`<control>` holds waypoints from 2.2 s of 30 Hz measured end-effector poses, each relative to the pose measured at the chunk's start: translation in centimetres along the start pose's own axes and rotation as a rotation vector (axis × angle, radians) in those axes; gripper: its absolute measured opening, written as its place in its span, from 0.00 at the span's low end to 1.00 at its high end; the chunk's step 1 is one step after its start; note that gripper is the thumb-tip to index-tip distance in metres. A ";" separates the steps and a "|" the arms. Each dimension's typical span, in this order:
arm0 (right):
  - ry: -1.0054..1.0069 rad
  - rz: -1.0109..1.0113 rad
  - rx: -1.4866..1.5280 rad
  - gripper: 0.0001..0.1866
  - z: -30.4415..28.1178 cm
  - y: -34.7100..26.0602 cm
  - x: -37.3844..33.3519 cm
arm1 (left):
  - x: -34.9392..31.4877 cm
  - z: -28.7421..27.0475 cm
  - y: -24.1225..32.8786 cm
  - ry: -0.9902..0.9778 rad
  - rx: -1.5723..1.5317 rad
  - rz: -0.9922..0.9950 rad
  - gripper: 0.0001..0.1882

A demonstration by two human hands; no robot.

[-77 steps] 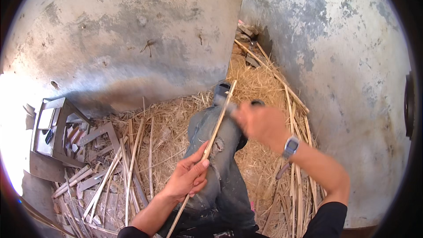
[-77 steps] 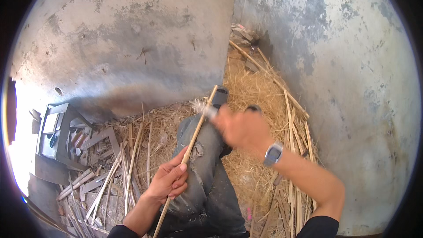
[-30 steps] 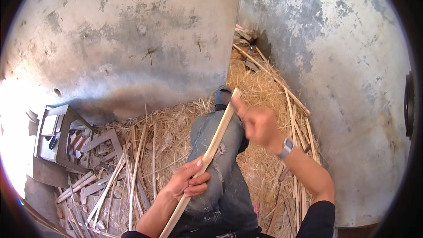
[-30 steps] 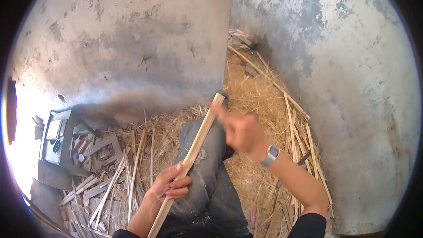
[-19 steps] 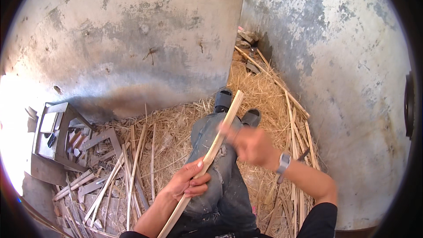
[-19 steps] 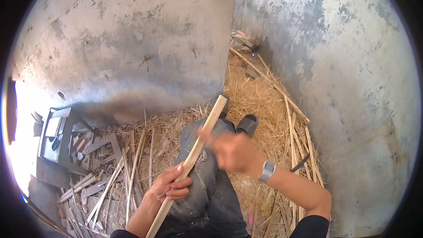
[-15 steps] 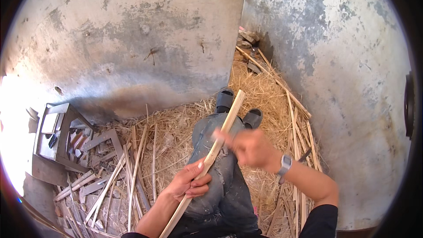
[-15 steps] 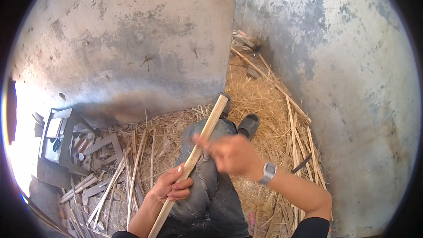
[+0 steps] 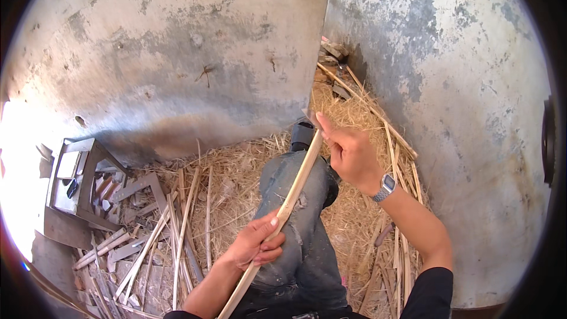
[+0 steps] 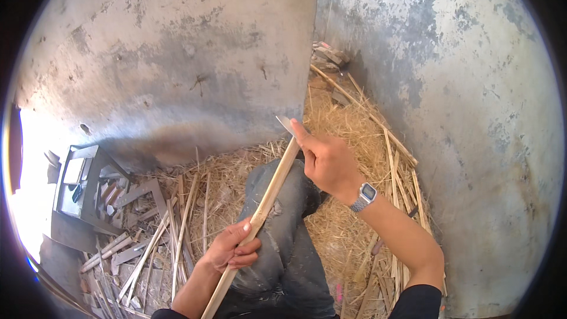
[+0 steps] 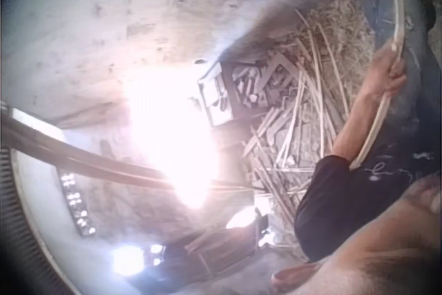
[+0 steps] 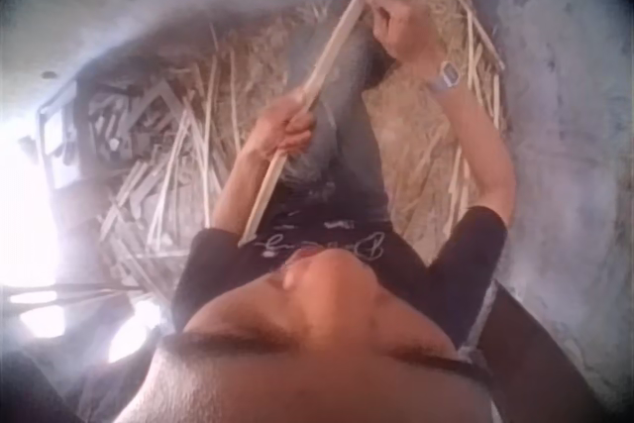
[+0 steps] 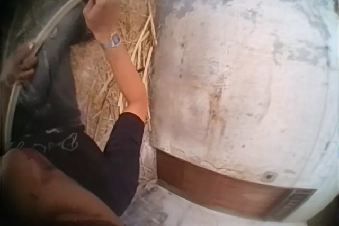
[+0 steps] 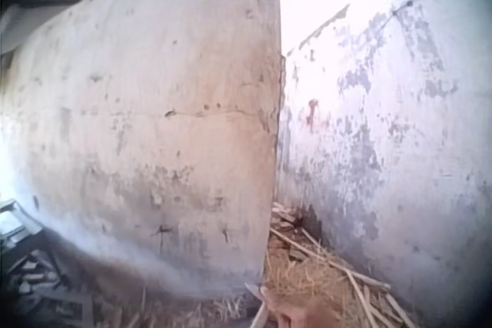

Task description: The person shapes a wooden strip by scraping and carving along its sides and edges using a knife while turning it by hand.

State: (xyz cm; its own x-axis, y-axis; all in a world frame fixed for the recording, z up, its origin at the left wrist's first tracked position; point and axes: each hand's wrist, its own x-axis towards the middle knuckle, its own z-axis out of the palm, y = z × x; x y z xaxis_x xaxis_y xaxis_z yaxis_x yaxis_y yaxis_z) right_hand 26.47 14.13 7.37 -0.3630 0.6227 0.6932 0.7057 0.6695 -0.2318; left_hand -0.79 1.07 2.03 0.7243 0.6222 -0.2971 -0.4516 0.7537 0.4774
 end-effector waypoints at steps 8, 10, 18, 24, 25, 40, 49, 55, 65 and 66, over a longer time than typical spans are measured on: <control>-0.334 0.040 0.127 0.36 -0.6 -6.9 -5.1 | 0.0 -0.2 -0.1 0.017 0.043 0.030 0.26; -0.391 0.080 0.170 0.36 -0.9 -8.3 -6.1 | 0.2 -0.3 -0.2 0.026 0.022 0.028 0.27; -0.322 0.288 0.452 0.26 -3.9 -9.6 -5.3 | 0.4 -0.4 -0.6 0.011 0.035 0.054 0.33; -0.114 0.064 0.163 0.25 -4.4 -6.1 -4.6 | 0.6 0.5 -0.8 0.074 0.113 0.073 0.32; -0.115 0.067 0.163 0.25 -4.3 -6.5 -4.8 | 0.8 1.0 -1.0 0.129 0.181 0.095 0.31; -0.411 -0.224 -0.074 0.34 -2.8 -7.8 -6.9 | 1.0 1.4 -2.0 0.210 0.146 0.074 0.28; -0.317 -0.210 -0.224 0.34 -2.2 -3.6 -5.3 | 0.3 1.3 -1.2 0.118 0.029 0.019 0.26; -0.307 -0.316 -0.197 0.32 -1.7 -3.1 -5.0 | 0.0 1.6 -1.0 0.160 0.008 -0.003 0.25; -0.308 -0.266 -0.256 0.33 -2.0 -0.6 -3.2 | 0.1 0.6 -1.0 0.134 0.022 0.005 0.29; -0.238 -0.186 -0.366 0.33 -2.6 1.2 -2.3 | -0.1 0.7 -1.2 0.121 0.027 0.010 0.29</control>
State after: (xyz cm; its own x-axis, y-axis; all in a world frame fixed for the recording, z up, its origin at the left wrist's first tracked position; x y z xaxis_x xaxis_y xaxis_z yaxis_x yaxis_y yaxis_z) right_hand 29.70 12.45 7.26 -0.6030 0.6098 0.5143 0.7677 0.6187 0.1666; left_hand 0.03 -0.06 2.02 0.6507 0.6519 -0.3893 -0.4434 0.7425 0.5022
